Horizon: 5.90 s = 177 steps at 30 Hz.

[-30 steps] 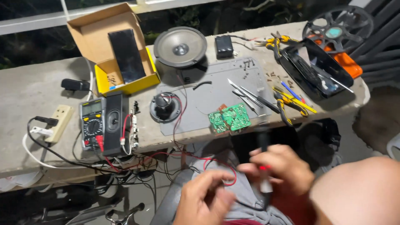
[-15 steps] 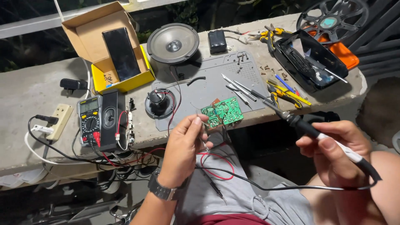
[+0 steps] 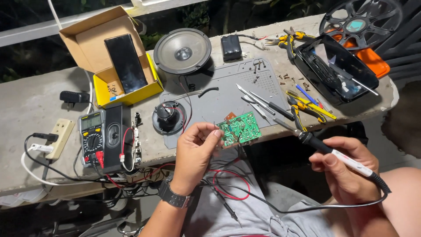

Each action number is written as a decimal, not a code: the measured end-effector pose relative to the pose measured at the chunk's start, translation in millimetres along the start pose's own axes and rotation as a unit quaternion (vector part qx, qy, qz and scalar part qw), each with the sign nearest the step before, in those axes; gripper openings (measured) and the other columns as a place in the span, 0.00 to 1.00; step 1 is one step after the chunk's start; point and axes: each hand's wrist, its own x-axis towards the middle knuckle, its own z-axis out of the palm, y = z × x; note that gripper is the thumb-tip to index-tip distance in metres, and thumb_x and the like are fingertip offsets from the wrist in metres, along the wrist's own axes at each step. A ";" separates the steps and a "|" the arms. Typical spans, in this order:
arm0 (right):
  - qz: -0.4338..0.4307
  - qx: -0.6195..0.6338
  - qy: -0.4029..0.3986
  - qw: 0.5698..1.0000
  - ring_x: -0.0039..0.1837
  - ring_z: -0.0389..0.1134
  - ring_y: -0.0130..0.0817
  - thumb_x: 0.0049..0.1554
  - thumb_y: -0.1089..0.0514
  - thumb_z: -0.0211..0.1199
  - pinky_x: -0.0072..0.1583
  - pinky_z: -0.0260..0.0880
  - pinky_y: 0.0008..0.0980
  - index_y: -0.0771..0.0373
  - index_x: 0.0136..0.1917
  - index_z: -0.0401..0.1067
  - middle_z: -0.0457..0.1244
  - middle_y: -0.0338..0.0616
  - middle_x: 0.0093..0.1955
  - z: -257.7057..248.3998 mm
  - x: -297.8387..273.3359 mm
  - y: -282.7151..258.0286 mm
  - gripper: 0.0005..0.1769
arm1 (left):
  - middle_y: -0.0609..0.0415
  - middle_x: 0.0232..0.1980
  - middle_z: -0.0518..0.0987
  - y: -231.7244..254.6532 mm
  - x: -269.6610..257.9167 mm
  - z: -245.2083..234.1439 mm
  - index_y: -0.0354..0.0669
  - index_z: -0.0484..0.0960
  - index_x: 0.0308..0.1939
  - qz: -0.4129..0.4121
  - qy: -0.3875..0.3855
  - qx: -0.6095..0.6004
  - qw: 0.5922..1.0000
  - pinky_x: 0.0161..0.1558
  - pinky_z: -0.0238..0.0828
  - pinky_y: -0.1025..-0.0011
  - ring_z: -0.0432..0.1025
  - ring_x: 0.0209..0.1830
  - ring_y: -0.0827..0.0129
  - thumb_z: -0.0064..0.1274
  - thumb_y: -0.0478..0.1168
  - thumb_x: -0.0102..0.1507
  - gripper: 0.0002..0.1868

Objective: The person is soldering a green circuit board using a soldering iron and solder wire. They hold the board in one hand and apply heat and solder to various points on the board's surface. The workspace includes a multimeter, a speaker, and various tools.

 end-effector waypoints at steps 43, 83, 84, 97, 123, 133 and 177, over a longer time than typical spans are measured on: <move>-0.296 -0.505 -0.103 0.804 0.56 0.77 0.36 0.64 0.68 0.74 0.62 0.80 0.25 0.61 0.66 0.85 0.69 0.57 0.66 22.0 -32.0 -23.6 0.17 | 0.47 0.46 0.86 -38.3 17.3 -7.6 0.39 0.85 0.49 0.334 -0.027 0.077 0.939 0.45 0.79 0.73 0.81 0.44 0.65 0.64 0.28 0.71 0.06; 0.136 -0.094 0.209 0.964 0.58 0.82 0.65 0.73 0.57 0.60 0.53 0.83 0.43 0.73 0.73 0.72 0.75 0.79 0.60 9.1 -56.1 20.1 0.21 | 0.46 0.47 0.87 -44.0 16.1 -13.5 0.39 0.84 0.49 0.282 -0.009 0.085 0.956 0.41 0.83 0.78 0.83 0.43 0.68 0.64 0.27 0.71 0.06; 0.128 -0.109 0.216 0.962 0.57 0.82 0.65 0.73 0.60 0.59 0.52 0.83 0.43 0.75 0.72 0.72 0.75 0.79 0.59 10.6 -55.0 17.1 0.20 | 0.46 0.47 0.87 -44.2 16.1 -13.3 0.39 0.84 0.49 0.282 -0.010 0.084 0.956 0.41 0.84 0.78 0.83 0.44 0.68 0.64 0.27 0.71 0.06; -0.140 -0.458 -0.012 0.878 0.64 0.80 0.35 0.61 0.64 0.76 0.65 0.80 0.26 0.60 0.63 0.85 0.75 0.50 0.67 22.4 -50.5 -15.7 0.17 | 0.48 0.47 0.87 -42.1 16.0 -13.3 0.40 0.85 0.49 0.282 -0.008 0.098 0.954 0.37 0.80 0.80 0.81 0.39 0.72 0.65 0.27 0.71 0.07; -0.160 -0.376 -0.010 0.913 0.66 0.81 0.47 0.65 0.69 0.67 0.72 0.86 0.38 0.71 0.61 0.80 0.74 0.64 0.68 16.7 -47.4 -38.0 0.11 | 0.48 0.46 0.87 -37.6 18.2 -11.0 0.39 0.86 0.49 0.295 -0.021 0.090 0.951 0.41 0.80 0.76 0.81 0.42 0.69 0.64 0.30 0.72 0.03; 0.119 0.150 0.179 0.965 0.59 0.80 0.53 0.72 0.57 0.62 0.66 0.83 0.51 0.63 0.70 0.78 0.75 0.61 0.58 -0.5 -34.7 7.8 0.16 | 0.49 0.45 0.88 -31.6 18.5 -6.8 0.41 0.88 0.47 0.320 -0.029 0.099 0.942 0.44 0.80 0.75 0.81 0.41 0.69 0.66 0.28 0.71 0.05; -0.275 -0.390 -0.118 0.871 0.45 0.67 0.28 0.71 0.48 0.62 0.52 0.71 0.25 0.61 0.74 0.76 0.67 0.48 0.49 87.6 -14.5 -58.6 0.24 | 0.54 0.45 0.88 -34.4 20.5 -6.5 0.47 0.80 0.53 0.217 -0.065 0.041 0.973 0.54 0.90 0.71 0.91 0.49 0.67 0.62 0.37 0.77 0.05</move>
